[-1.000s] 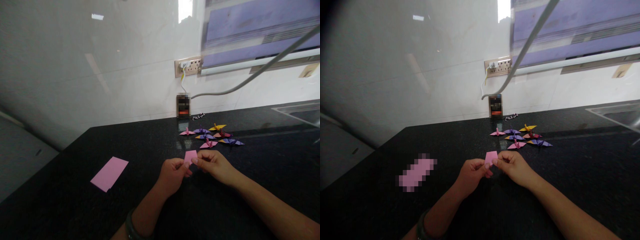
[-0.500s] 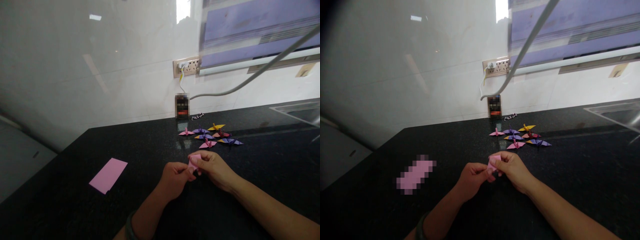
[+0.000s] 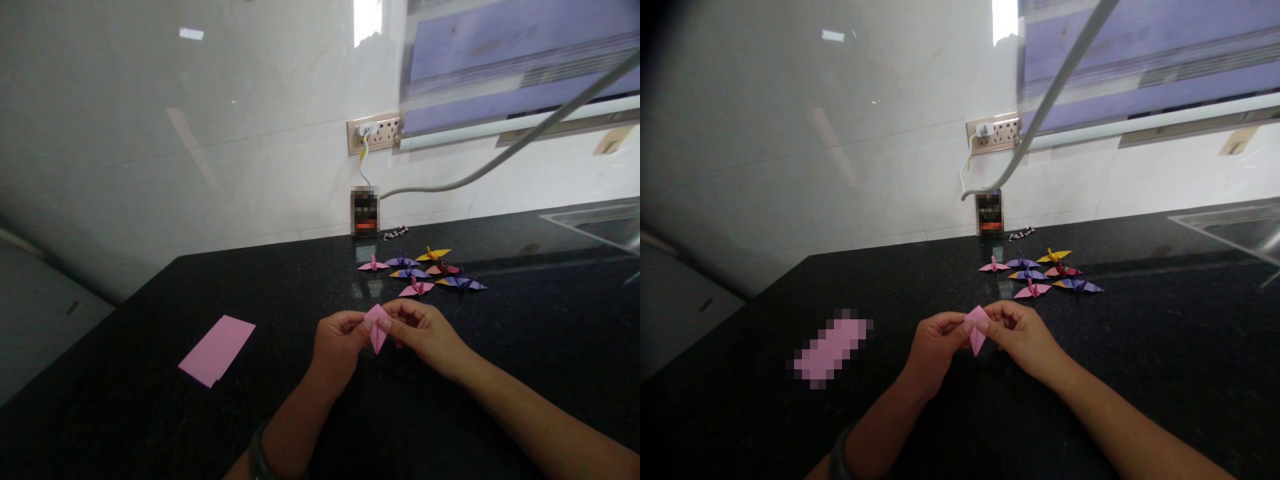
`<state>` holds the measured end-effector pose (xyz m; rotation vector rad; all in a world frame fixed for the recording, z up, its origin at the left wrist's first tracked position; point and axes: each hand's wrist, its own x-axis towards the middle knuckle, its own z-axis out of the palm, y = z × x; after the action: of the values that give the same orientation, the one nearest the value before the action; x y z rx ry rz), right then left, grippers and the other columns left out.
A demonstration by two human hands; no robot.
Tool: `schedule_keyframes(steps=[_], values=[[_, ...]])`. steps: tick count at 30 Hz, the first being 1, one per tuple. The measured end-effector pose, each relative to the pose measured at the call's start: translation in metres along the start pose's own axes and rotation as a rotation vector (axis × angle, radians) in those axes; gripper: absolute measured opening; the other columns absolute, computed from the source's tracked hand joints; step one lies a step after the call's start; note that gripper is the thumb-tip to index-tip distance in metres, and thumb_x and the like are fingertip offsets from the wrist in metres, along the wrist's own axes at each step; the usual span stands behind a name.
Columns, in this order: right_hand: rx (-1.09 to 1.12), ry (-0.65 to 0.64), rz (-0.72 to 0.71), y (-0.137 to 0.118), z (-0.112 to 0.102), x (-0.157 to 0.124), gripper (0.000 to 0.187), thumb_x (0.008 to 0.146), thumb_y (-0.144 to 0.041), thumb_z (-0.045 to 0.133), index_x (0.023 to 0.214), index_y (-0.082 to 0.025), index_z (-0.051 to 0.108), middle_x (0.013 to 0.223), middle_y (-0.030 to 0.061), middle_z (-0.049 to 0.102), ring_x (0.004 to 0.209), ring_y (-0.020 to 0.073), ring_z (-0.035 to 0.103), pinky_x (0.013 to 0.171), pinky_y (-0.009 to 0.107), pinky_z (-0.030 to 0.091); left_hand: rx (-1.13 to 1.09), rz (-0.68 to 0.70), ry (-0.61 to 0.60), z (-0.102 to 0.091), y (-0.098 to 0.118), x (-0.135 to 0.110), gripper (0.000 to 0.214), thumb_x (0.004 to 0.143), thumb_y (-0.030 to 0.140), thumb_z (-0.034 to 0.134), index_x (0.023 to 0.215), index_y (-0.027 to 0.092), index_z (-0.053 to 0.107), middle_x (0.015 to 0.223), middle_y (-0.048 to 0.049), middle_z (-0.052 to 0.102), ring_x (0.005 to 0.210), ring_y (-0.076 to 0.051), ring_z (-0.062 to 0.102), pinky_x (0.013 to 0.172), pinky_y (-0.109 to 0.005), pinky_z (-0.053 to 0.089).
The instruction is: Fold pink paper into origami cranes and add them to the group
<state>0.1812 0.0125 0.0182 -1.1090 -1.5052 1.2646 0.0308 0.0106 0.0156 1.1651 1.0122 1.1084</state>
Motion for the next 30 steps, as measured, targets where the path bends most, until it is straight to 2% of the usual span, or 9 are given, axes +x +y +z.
schedule_keyframes(steps=[5, 14, 23, 30], values=[[0.006, 0.054, 0.016, 0.0011, 0.0001, 0.0003, 0.016, 0.068, -0.031, 0.058, 0.070, -0.015, 0.055, 0.058, -0.0019, 0.051, 0.047, 0.0074, 0.044, 0.045, 0.020, 0.036, -0.103, -0.077, 0.039, 0.0020, 0.0008, -0.0004, 0.014, 0.064, 0.022, 0.063, 0.072, 0.012, 0.059, 0.061, -0.0019, 0.062, 0.055, -0.011, 0.056, 0.056, -0.023, 0.044], [0.083, 0.029, 0.009, 0.0028, 0.0010, -0.0008, 0.014, 0.069, -0.027, 0.058, 0.075, -0.014, 0.053, 0.060, -0.0005, 0.055, 0.047, 0.0079, 0.046, 0.046, 0.021, 0.037, -0.121, -0.057, 0.020, 0.0027, 0.0030, -0.0017, 0.014, 0.065, 0.021, 0.062, 0.074, 0.012, 0.056, 0.058, 0.0001, 0.061, 0.052, -0.008, 0.055, 0.053, -0.020, 0.042], [0.120, 0.020, 0.021, 0.0051, 0.0009, -0.0010, 0.016, 0.068, -0.029, 0.060, 0.070, -0.014, 0.054, 0.059, -0.0010, 0.056, 0.046, 0.0070, 0.046, 0.045, 0.020, 0.036, -0.154, -0.047, 0.000, 0.0046, 0.0047, -0.0012, 0.013, 0.064, 0.020, 0.062, 0.072, 0.013, 0.055, 0.060, 0.0002, 0.060, 0.054, -0.009, 0.055, 0.054, -0.022, 0.044], [0.152, 0.018, 0.022, 0.0015, 0.0039, -0.0010, 0.017, 0.067, -0.028, 0.061, 0.076, -0.015, 0.055, 0.060, -0.0013, 0.056, 0.048, 0.0079, 0.048, 0.045, 0.021, 0.039, -0.131, -0.037, -0.011, 0.0027, 0.0020, -0.0003, 0.013, 0.062, 0.016, 0.063, 0.072, 0.013, 0.055, 0.059, 0.0006, 0.059, 0.052, -0.009, 0.054, 0.054, -0.023, 0.044]])
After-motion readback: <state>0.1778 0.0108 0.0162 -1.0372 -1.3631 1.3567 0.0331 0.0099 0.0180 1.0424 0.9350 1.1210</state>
